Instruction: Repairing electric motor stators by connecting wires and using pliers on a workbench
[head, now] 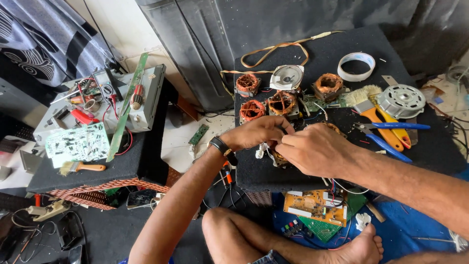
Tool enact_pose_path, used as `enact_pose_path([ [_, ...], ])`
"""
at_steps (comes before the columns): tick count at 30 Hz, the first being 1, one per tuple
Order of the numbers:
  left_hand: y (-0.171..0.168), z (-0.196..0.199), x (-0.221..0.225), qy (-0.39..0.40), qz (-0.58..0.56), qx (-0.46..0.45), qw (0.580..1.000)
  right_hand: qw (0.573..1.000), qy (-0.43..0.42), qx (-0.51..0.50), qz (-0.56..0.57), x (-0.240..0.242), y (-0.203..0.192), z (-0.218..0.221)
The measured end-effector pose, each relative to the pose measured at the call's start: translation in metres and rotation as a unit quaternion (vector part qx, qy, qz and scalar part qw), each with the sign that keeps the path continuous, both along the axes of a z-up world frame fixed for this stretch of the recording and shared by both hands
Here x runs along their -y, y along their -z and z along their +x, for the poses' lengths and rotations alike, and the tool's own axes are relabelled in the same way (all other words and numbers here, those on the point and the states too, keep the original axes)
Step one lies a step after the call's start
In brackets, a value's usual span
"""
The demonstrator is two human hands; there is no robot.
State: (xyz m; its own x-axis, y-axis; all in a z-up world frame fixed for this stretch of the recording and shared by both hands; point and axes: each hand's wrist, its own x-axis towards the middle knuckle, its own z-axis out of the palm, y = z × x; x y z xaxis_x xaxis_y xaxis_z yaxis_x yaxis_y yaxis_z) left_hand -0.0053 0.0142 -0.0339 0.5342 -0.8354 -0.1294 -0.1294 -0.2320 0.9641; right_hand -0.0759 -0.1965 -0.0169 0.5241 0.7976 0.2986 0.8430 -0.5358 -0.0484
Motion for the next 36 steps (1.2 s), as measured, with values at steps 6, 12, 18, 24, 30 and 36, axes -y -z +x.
enact_pose_path([
  [6,0.023,0.015,-0.003,-0.017,-0.042,-0.046,0.998,0.998,0.001,-0.028,-0.049,-0.008,-0.004,0.005],
  [12,0.02,0.007,-0.005,-0.018,-0.06,-0.052,0.997,0.987,0.031,-0.156,0.005,-0.002,0.005,0.016],
  [18,0.017,-0.029,-0.003,-0.079,-0.094,0.048,0.991,0.966,0.135,-0.208,0.076,0.006,0.002,0.03],
  [24,0.026,-0.061,0.002,-0.268,-0.047,0.182,0.945,0.954,0.181,-0.21,0.109,0.0,0.011,0.031],
  [30,0.027,-0.063,0.002,-0.292,0.017,0.333,0.896,0.938,0.207,-0.245,0.133,-0.004,0.001,0.025],
  [36,0.007,-0.064,0.004,-0.208,0.042,0.525,0.825,0.932,0.223,-0.245,0.15,-0.002,0.005,0.024],
])
